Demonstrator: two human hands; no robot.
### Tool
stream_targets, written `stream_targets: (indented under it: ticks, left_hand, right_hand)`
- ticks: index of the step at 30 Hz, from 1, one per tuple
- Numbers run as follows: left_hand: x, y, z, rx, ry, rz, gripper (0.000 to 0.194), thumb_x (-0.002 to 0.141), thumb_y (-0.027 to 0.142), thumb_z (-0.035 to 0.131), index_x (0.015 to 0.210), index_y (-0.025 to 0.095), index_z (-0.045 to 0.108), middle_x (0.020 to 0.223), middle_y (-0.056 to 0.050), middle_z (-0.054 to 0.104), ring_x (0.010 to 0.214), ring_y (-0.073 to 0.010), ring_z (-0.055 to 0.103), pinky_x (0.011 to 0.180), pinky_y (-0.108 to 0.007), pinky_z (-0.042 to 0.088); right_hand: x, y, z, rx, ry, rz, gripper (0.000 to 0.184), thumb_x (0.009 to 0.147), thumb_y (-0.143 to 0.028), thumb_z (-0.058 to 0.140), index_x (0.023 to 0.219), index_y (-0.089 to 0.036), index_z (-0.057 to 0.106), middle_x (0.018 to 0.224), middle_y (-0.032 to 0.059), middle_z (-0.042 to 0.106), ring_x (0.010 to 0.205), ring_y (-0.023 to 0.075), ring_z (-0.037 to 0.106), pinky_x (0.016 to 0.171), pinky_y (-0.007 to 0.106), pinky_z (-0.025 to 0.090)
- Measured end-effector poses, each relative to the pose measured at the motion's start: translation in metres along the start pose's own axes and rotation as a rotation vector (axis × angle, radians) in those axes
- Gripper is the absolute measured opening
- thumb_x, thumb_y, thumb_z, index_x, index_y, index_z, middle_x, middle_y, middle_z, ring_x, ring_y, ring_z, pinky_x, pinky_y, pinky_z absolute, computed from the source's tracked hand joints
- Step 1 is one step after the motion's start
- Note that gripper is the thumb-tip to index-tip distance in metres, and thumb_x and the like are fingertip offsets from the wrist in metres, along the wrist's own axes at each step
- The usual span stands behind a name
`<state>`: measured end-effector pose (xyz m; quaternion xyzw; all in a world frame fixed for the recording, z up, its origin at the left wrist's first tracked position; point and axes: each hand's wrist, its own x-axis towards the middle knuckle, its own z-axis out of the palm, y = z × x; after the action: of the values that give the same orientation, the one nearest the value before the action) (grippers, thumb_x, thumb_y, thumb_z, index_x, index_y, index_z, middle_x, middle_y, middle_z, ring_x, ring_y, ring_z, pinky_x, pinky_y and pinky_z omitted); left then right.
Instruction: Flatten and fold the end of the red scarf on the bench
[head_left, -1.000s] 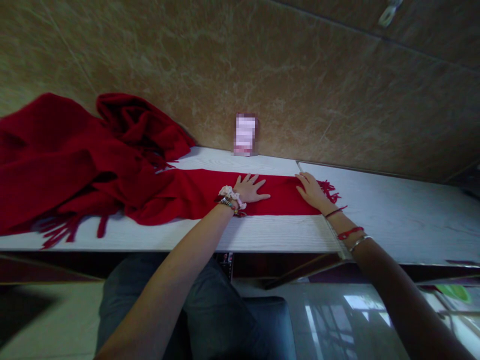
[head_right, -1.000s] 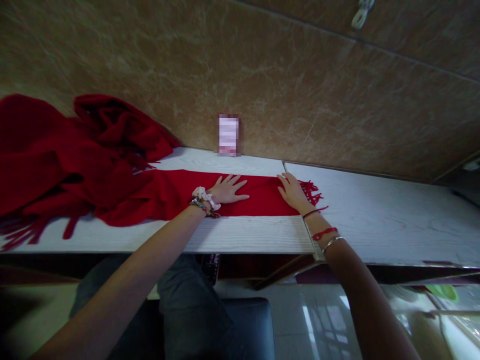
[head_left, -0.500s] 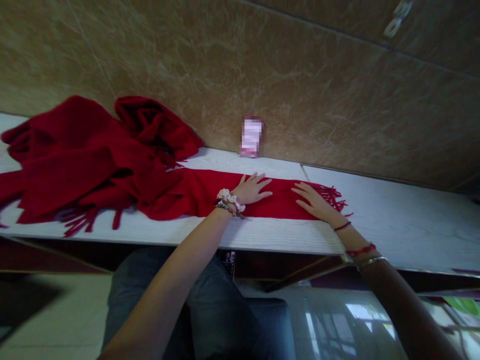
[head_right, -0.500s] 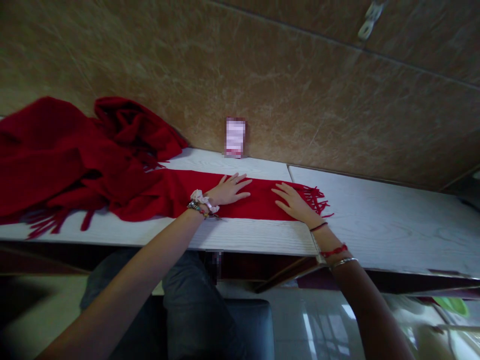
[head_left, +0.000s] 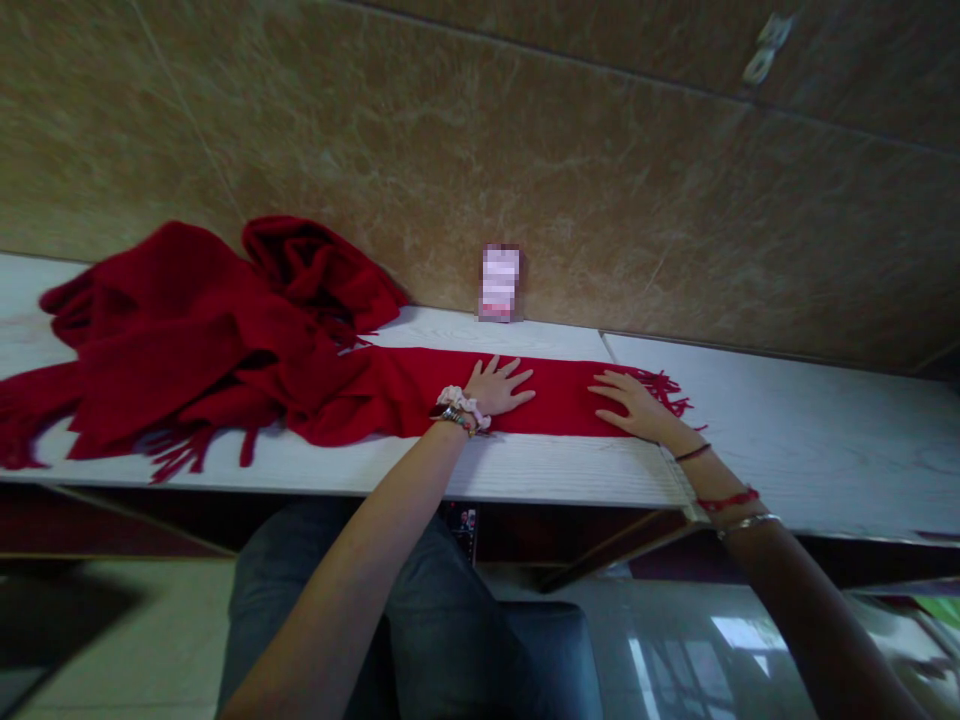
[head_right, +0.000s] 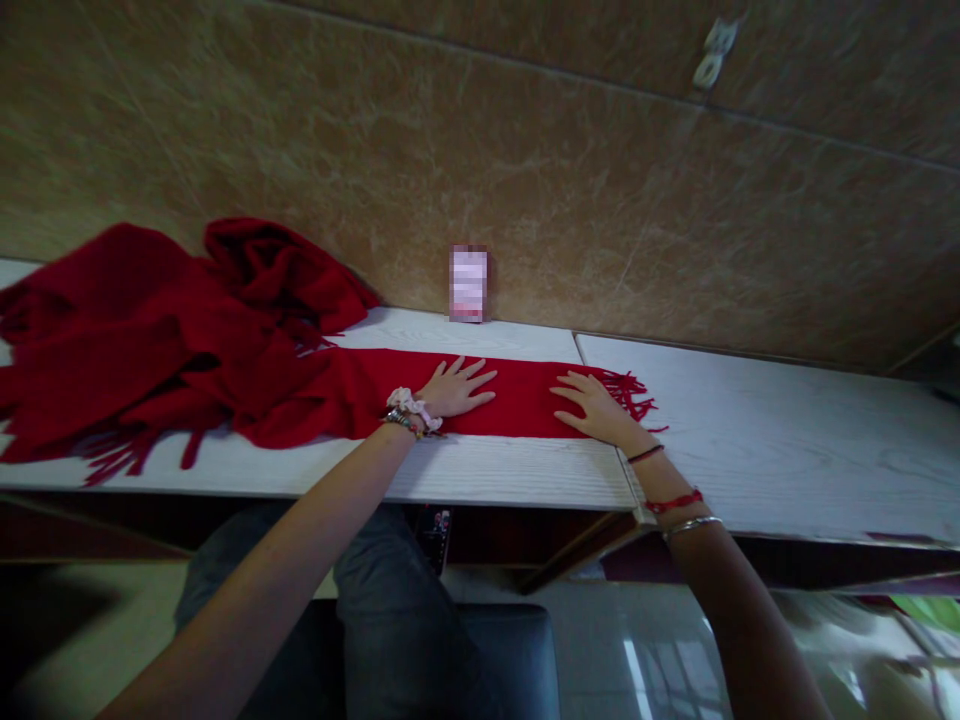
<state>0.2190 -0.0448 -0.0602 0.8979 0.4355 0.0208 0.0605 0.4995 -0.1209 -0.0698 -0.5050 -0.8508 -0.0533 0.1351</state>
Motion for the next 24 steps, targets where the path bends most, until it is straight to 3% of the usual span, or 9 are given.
stream_targets:
  ticks: [7,13,18,24]
  left_hand:
    - [-0.001,0.000,-0.001,0.012,0.004,0.020,0.064,0.086,0.064,0.023,0.141,0.033,0.026,0.150,-0.002,0.019,0.136,-0.0370,0.014,0.106,-0.057,0.015]
    - [-0.004,0.001,-0.003,0.006,0.010,0.006,0.061,0.088,0.062,0.023,0.140,0.031,0.029,0.150,-0.003,0.021,0.135,-0.0357,0.016,0.106,-0.057,0.017]
    - [-0.003,0.002,-0.003,0.012,0.062,-0.016,0.055,0.091,0.055,0.021,0.138,0.028,0.033,0.148,-0.006,0.026,0.136,-0.0318,0.018,0.106,-0.055,0.019]
    - [-0.003,0.002,-0.003,0.018,0.062,-0.036,0.054,0.092,0.054,0.021,0.137,0.028,0.035,0.148,-0.005,0.026,0.136,-0.0302,0.020,0.106,-0.055,0.020]
  right_hand:
    - [0.010,-0.036,-0.004,0.104,-0.062,-0.156,0.045,0.083,-0.043,0.054,0.121,-0.020,0.058,0.129,0.0122,0.052,0.120,0.0247,0.047,0.102,0.043,0.038]
    - [0.009,-0.041,-0.004,0.088,0.023,-0.227,0.040,0.082,-0.038,0.057,0.118,-0.020,0.060,0.126,0.0121,0.055,0.117,0.0252,0.049,0.099,0.044,0.041]
    - [0.010,-0.044,-0.002,0.080,0.100,-0.276,0.028,0.085,-0.026,0.052,0.109,-0.018,0.065,0.112,0.0112,0.062,0.103,0.0206,0.058,0.091,0.038,0.049]
    - [0.011,-0.047,-0.001,0.038,0.175,-0.330,0.030,0.087,-0.017,0.044,0.110,-0.018,0.063,0.105,0.0099,0.067,0.097,0.0194,0.061,0.086,0.038,0.051]
